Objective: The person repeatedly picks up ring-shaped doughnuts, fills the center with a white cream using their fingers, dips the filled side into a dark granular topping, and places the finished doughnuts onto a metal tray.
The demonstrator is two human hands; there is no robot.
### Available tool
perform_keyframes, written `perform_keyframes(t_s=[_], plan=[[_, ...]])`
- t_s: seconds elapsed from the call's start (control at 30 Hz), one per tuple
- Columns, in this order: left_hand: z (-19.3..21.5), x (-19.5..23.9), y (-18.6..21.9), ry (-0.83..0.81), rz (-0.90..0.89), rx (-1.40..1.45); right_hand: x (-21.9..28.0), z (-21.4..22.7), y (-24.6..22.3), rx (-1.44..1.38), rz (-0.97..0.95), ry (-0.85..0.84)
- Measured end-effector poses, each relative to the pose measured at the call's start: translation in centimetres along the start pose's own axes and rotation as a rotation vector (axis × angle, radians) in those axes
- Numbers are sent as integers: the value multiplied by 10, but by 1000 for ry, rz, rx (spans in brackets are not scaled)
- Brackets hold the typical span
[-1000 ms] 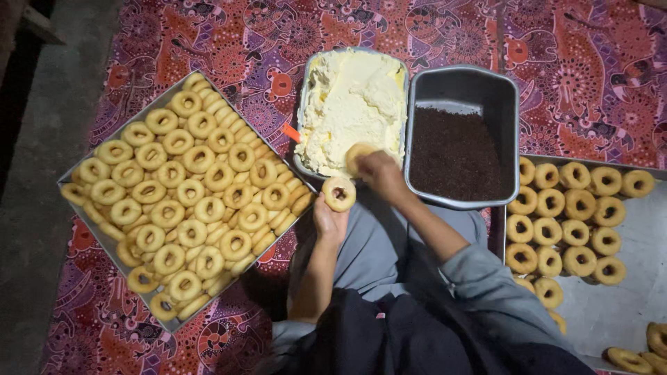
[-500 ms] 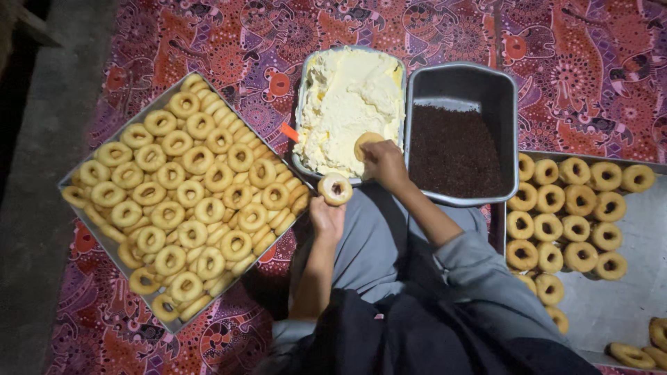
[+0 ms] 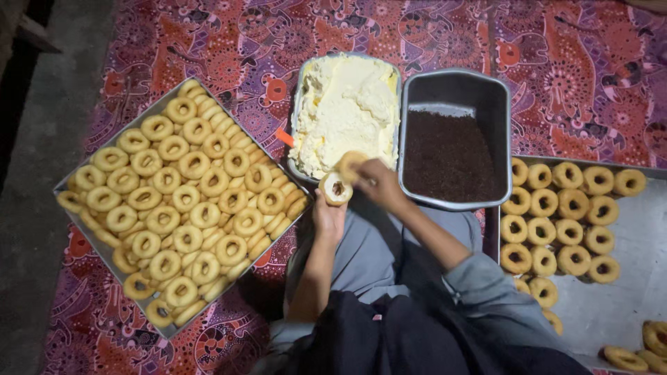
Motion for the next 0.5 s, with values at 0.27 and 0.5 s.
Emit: perform_keyframes(t_s=[0.27,0.5], plan=[[-22,-6,-34,-159,106,-109,42,43,1,51,-40,135],[-76,-22,-108,-164,291,-376,81,97,97,302,-366,295]])
Point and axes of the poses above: each hand's wrist, its own x-axis away from the middle knuckle, its own z-axis out of the back of the hand, y = z × x, the point moved 1 cm from there along -x, towards the middle knuckle, and after that the axes turned 8 degrees about x, right-handed, at the moved point
